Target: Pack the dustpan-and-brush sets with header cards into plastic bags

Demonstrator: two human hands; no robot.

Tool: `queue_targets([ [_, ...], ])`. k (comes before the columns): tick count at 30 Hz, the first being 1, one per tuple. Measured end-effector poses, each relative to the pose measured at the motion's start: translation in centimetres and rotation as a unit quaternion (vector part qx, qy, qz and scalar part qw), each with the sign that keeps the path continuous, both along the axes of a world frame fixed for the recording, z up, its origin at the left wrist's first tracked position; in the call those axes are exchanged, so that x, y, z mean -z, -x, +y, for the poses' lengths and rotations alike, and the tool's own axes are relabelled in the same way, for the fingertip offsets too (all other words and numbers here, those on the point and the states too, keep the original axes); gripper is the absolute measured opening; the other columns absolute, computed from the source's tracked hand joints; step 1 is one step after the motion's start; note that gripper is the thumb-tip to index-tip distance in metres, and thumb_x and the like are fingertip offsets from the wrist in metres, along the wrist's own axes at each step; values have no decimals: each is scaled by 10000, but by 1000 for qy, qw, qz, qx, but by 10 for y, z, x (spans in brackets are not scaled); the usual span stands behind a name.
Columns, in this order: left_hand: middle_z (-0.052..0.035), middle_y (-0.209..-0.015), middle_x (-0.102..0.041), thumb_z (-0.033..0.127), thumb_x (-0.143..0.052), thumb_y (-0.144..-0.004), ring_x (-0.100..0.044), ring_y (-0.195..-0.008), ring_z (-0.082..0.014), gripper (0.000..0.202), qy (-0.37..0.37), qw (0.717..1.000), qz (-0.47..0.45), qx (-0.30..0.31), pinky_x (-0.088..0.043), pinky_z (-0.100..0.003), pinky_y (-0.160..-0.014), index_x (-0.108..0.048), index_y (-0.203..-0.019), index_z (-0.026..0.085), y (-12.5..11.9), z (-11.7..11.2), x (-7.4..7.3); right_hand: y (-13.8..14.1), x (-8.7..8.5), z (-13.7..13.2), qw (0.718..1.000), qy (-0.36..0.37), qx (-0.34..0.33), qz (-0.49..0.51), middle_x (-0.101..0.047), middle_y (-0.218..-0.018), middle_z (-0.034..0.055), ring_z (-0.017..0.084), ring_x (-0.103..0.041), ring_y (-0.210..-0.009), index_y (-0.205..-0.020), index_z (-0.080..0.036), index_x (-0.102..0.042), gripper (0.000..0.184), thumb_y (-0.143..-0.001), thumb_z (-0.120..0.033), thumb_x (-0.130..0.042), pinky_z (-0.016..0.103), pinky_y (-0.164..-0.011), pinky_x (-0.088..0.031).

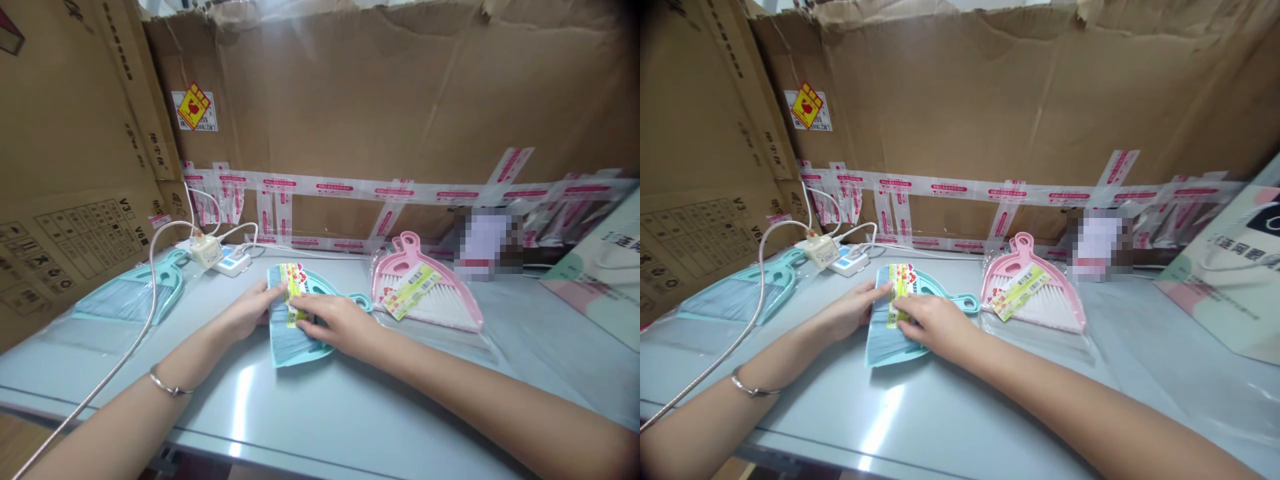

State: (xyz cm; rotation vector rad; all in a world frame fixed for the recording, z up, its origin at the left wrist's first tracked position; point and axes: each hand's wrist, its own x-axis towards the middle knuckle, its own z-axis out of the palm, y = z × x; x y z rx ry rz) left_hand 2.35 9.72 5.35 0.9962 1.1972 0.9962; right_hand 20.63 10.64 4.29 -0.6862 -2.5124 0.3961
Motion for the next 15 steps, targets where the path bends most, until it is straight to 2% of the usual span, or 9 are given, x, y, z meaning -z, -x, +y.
queue_targets([
  [4, -66, -818, -698, 338, -524, -852, -655, -655, -188, 235, 25, 998, -28, -57, -532, -294, -571, -576, -1003, 166, 1, 5, 0, -5, -4, -2, 997, 1, 33, 68, -707, -986, 62, 226, -662, -911, -987, -231, -680, 251, -826, -181, -494, 394, -830, -514],
  [7, -42, -752, -678, 269, -499, -863, -637, -610, -160, 144, 10, 993, -35, -108, -527, -266, -574, -584, -907, 162, 7, 8, -5, -20, -16, -10, 986, 9, 49, 162, -698, -1019, 41, 205, -653, -942, -995, -253, -677, 238, -841, -210, -501, 395, -858, -512],
  [10, -7, -696, -644, 212, -502, -844, -615, -595, -137, 84, -31, 977, -35, -206, -511, -236, -567, -573, -853, 168, 17, 10, -17, -44, -24, -18, 974, -12, 69, 215, -691, -1031, 20, 192, -643, -967, -991, -287, -675, 243, -829, -197, -518, 398, -885, -506],
  [13, 16, -664, -611, 197, -520, -807, -601, -591, -132, 51, -91, 949, -21, -301, -503, -239, -575, -560, -831, 176, 28, 12, -27, -65, -19, -20, 989, 4, 37, 142, -682, -1059, 33, 207, -629, -998, -1021, -292, -672, 275, -793, -192, -555, 413, -890, -499],
  [15, 14, -678, -614, 212, -526, -793, -618, -635, -148, 67, -127, 936, -21, -329, -512, -259, -615, -561, -841, 181, 32, 12, -31, -73, -13, -17, 997, 50, 9, 63, -635, -1167, 53, 256, -562, -1116, -1079, -284, -652, 361, -719, -270, -663, 470, -962, -438],
])
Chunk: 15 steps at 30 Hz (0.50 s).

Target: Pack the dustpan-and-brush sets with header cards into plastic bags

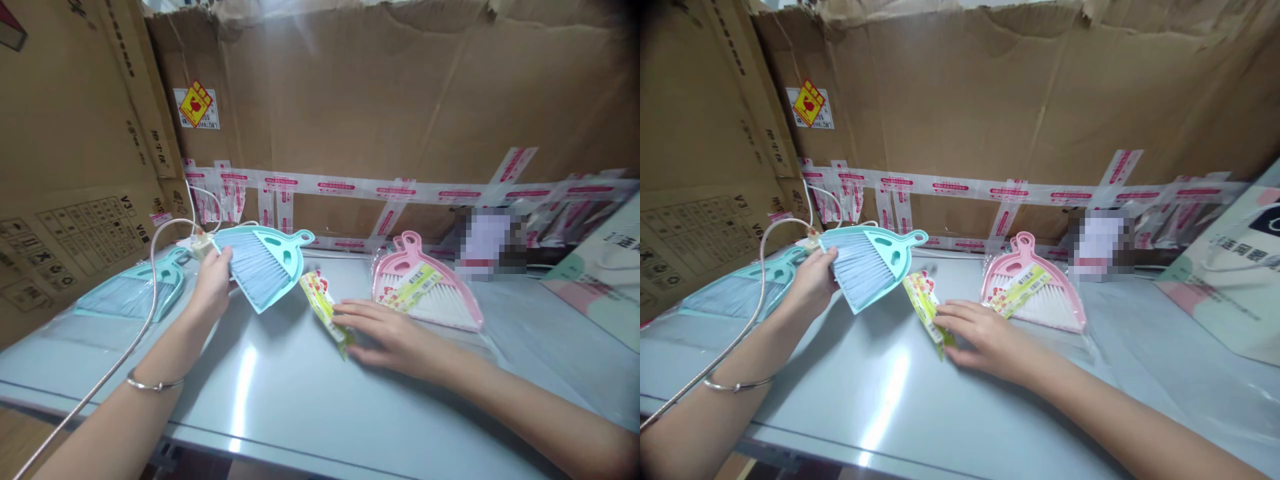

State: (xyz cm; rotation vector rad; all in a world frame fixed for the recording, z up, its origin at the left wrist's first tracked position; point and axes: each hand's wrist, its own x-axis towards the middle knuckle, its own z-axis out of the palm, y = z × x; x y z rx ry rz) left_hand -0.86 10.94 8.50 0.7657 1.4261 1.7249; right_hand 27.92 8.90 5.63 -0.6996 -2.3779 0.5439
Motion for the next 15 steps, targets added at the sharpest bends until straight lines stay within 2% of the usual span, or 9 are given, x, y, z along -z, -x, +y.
queue_targets([
  [2, 2, -703, -629, 216, -524, -787, -636, -708, -174, 89, -24, 1000, -1, -7, -520, -278, -662, -570, -851, 176, 2, 0, -1, -1, 1, 6, 998, 54, 30, -4, -580, -1250, 69, 295, -492, -1192, -1115, -273, -623, 470, -664, -364, -716, 526, -1015, -360],
  [4, -10, -722, -641, 211, -522, -781, -639, -768, -193, 111, -39, 999, -1, 6, -522, -285, -700, -583, -859, 162, 0, 0, 0, 6, -5, 13, 983, 121, 114, 80, -572, -1245, 78, 280, -501, -1177, -1090, -255, -599, 418, -711, -418, -669, 517, -1008, -368],
  [5, -14, -730, -646, 212, -526, -778, -638, -786, -197, 123, -44, 999, 0, 22, -521, -286, -711, -588, -868, 155, -1, -1, 1, 11, -9, 17, 964, 167, 152, 138, -582, -1216, 79, 257, -528, -1144, -1072, -246, -579, 373, -744, -415, -635, 485, -987, -402],
  [7, -16, -739, -652, 226, -549, -770, -636, -789, -197, 142, -40, 996, 4, 74, -520, -284, -703, -592, -883, 153, -5, -2, 3, 23, -16, 23, 910, 290, 176, 239, -603, -1150, 79, 220, -582, -1062, -1084, -235, -514, 381, -756, -389, -628, 416, -937, -461],
  [9, -13, -728, -651, 248, -586, -754, -632, -751, -187, 146, -20, 992, 4, 123, -512, -272, -666, -589, -870, 159, -8, -3, 5, 34, -20, 27, 843, 411, 148, 313, -632, -1071, 67, 193, -637, -951, -1152, -235, -432, 506, -721, -336, -676, 363, -886, -499],
  [10, -13, -721, -648, 254, -606, -742, -628, -724, -179, 147, -6, 990, 2, 142, -505, -264, -646, -586, -854, 162, -9, -4, 6, 37, -20, 29, 814, 448, 133, 344, -646, -1021, 53, 181, -657, -890, -1185, -240, -394, 571, -705, -307, -696, 341, -855, -516],
  [11, -13, -718, -645, 257, -622, -730, -620, -702, -170, 151, 10, 987, 0, 160, -496, -255, -631, -583, -841, 163, -10, -4, 7, 39, -19, 29, 793, 465, 127, 372, -657, -973, 36, 170, -668, -835, -1208, -247, -362, 621, -694, -282, -709, 320, -817, -532],
  [13, -22, -745, -642, 268, -641, -717, -608, -691, -160, 181, 38, 978, -1, 207, -481, -249, -627, -580, -850, 162, -11, -4, 11, 40, -16, 30, 771, 459, 143, 418, -662, -873, -4, 147, -672, -739, -1220, -265, -339, 650, -690, -247, -715, 273, -705, -553],
  [15, -42, -812, -641, 309, -641, -720, -605, -736, -176, 249, 65, 962, 17, 265, -476, -270, -660, -580, -911, 162, -11, -3, 15, 36, -12, 29, 759, 462, 161, 429, -651, -788, -31, 123, -657, -663, -1182, -262, -398, 561, -707, -222, -694, 237, -618, -553],
])
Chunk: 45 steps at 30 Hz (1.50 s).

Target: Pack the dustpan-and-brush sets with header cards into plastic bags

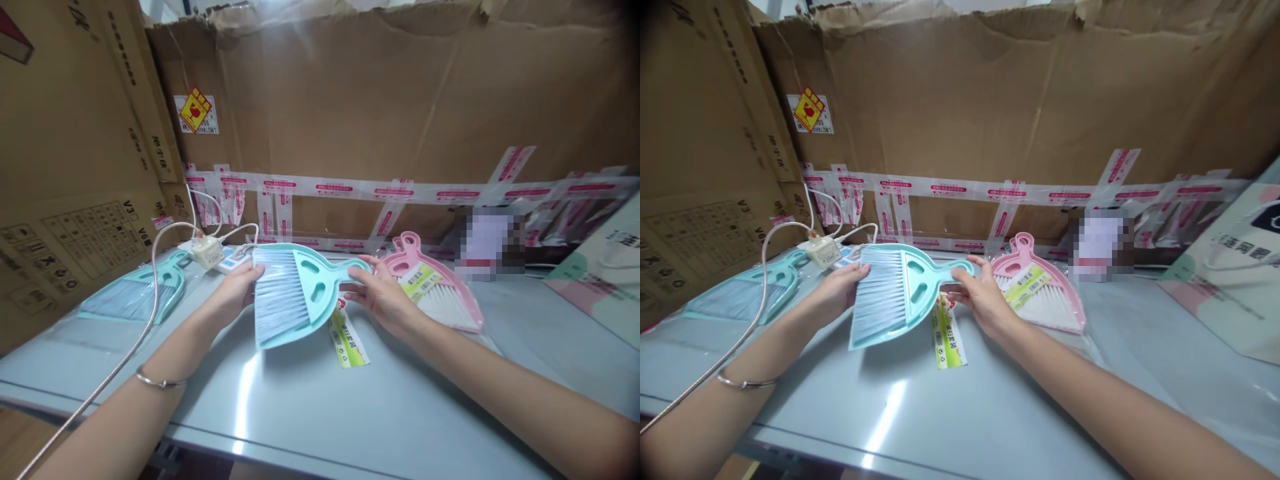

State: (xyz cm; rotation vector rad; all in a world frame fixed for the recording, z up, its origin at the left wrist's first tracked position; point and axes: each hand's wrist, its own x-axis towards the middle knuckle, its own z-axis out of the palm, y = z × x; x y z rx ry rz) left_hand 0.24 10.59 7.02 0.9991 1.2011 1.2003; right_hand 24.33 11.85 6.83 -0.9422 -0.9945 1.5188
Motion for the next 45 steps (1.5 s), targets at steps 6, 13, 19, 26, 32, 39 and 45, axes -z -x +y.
queue_targets([
  [6, -114, -1190, -504, 344, -582, -786, -462, -1127, -253, 479, -255, 872, 394, -142, -350, -371, -960, -474, -1225, 185, -3, -5, -1, -7, 2, -6, 995, -34, -79, -44, -672, -820, 13, 122, -649, -729, -886, -167, -633, 255, -685, -298, -719, 280, -764, -564],
  [13, -74, -1124, -590, 321, -463, -896, -500, -1065, -236, 284, -433, 656, 614, -72, -317, -404, -908, -541, -1152, 223, -7, -11, -10, -2, -2, -19, 990, -114, -37, -67, -657, -791, 1, 147, -641, -736, -851, -178, -660, 355, -621, -433, -751, 355, -760, -574],
  [19, -116, -1186, -535, 322, -509, -873, -484, -1082, -267, 321, -468, 573, 646, -188, -318, -422, -897, -540, -1180, 232, 1, -12, -17, -3, 0, -27, 962, -238, -6, -135, -688, -898, 27, 167, -650, -795, -868, -212, -681, 265, -732, -437, -651, 350, -767, -560],
  [26, -110, -1044, -554, 380, -565, -832, -490, -961, -269, 271, -482, 509, 679, -216, -326, -411, -818, -609, -1049, 222, -7, -16, -26, -4, 4, -28, 942, -286, 5, -173, -692, -907, 23, 170, -642, -856, -876, -230, -696, 194, -777, -376, -614, 359, -799, -552],
  [32, -46, -942, -622, 306, -593, -816, -529, -881, -213, 145, -579, 451, 648, -202, -325, -364, -789, -592, -938, 228, -15, -26, -28, 1, 2, -30, 975, -209, -20, -75, -670, -848, 6, 135, -652, -766, -835, -206, -692, 227, -710, -396, -692, 308, -714, -595],
  [39, -53, -986, -650, 577, -569, -764, -508, -878, -236, 471, -507, 493, 707, 10, -279, -355, -724, -571, -998, 169, -47, -26, -16, 2, 6, -29, 984, -174, -11, -41, -631, -878, -3, 128, -629, -778, -835, -205, -674, 252, -686, -404, -717, 324, -705, -599],
  [45, -54, -871, -581, 653, -665, -602, -422, -804, -228, 576, -425, 584, 690, 44, -230, -330, -680, -521, -860, 159, -49, -25, -21, -3, 3, -32, 957, -270, -43, -98, -627, -893, 4, 126, -611, -784, -908, -224, -632, 224, -760, -391, -653, 335, -728, -581],
])
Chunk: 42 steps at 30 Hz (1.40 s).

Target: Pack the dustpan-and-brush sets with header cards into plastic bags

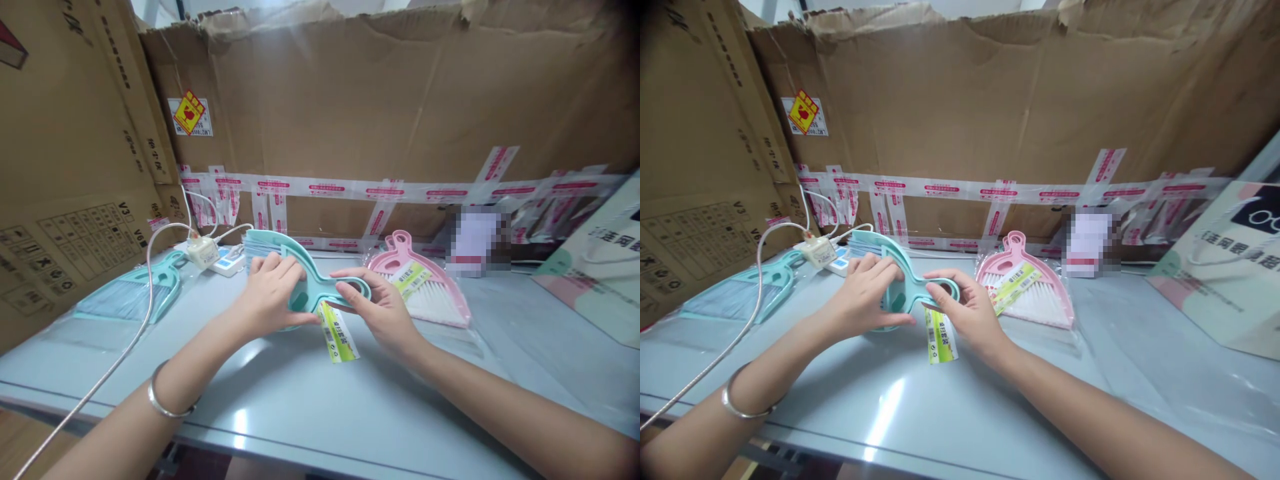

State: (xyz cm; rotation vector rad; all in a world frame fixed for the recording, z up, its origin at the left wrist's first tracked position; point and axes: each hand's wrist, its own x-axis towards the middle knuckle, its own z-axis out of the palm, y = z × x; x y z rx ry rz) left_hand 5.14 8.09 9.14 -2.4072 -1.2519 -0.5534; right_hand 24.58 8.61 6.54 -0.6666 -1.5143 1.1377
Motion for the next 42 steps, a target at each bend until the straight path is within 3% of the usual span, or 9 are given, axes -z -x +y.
queue_targets([
  [5, -23, -823, -526, 684, -650, -582, -365, -789, -201, 587, 88, 989, -87, 75, -235, -306, -685, -467, -819, 180, -3, -12, -11, -8, -4, 11, 932, -346, -30, -105, -556, -1198, 88, 252, -480, -1192, -1164, -248, -503, 625, -618, -353, -789, 463, -981, -425],
  [9, -2, -783, -502, 686, -672, -540, -343, -774, -185, 600, 137, 973, -125, 136, -260, -289, -680, -451, -796, 191, -9, -21, -15, -13, -15, 15, 885, -441, -62, -134, -480, -1333, 102, 248, -423, -1265, -1177, -257, -474, 589, -670, -378, -749, 476, -1026, -372],
  [13, -8, -849, -522, 660, -684, -543, -348, -783, -180, 579, 157, 964, -143, 158, -303, -289, -702, -459, -819, 204, -6, -27, -19, -18, -35, 3, 865, -456, -25, -208, -635, -1157, 59, 218, -522, -1169, -991, -258, -565, 341, -714, -398, -706, 424, -974, -429],
  [18, 9, -773, -498, 626, -689, -569, -361, -762, -174, 533, 182, 958, -130, 180, -322, -272, -658, -451, -808, 213, 0, -35, -25, -17, -43, -10, 855, -458, -28, -243, -667, -1049, 56, 185, -633, -934, -1010, -255, -575, 360, -698, -366, -717, 348, -823, -501],
  [21, 7, -730, -498, 660, -639, -596, -364, -728, -174, 523, 121, 973, -106, 166, -309, -284, -639, -451, -785, 210, 8, -41, -27, -19, -39, -10, 849, -475, -34, -230, -648, -1061, 71, 182, -632, -927, -1056, -242, -564, 382, -710, -315, -711, 309, -764, -520],
  [25, -21, -746, -522, 729, -522, -635, -371, -709, -187, 542, -24, 987, -133, 86, -307, -320, -666, -466, -779, 210, 36, -44, -32, -34, -43, -3, 871, -453, 68, -181, -645, -935, 46, 210, -624, -887, -993, -281, -565, 342, -689, -303, -720, 369, -780, -510],
  [32, -36, -785, -560, 633, -527, -740, -467, -782, -218, 436, 151, 984, -59, -80, -367, -322, -678, -504, -756, 198, 58, -13, -30, -28, -43, -1, 873, -420, 192, -158, -595, -851, 37, 209, -598, -852, -921, -263, -541, 262, -721, -308, -705, 398, -769, -492],
  [37, -66, -789, -594, 363, -598, -689, -527, -780, -256, 197, 148, 977, 62, -141, -404, -342, -644, -538, -730, 180, 59, 5, -17, -14, -12, 6, 820, -475, 174, -267, -576, -829, 35, 131, -563, -679, -894, -216, -584, 97, -798, -221, -600, 259, -584, -472],
  [42, -132, -1208, -551, 54, -485, -637, -566, -1023, -265, 362, 78, 996, 39, -16, -468, -366, -781, -584, -965, 173, 74, -10, -6, -13, 5, 11, 736, -511, 160, -415, -565, -787, 46, 99, -492, -578, -910, -195, -639, 247, -824, -85, -435, 212, -471, -347],
])
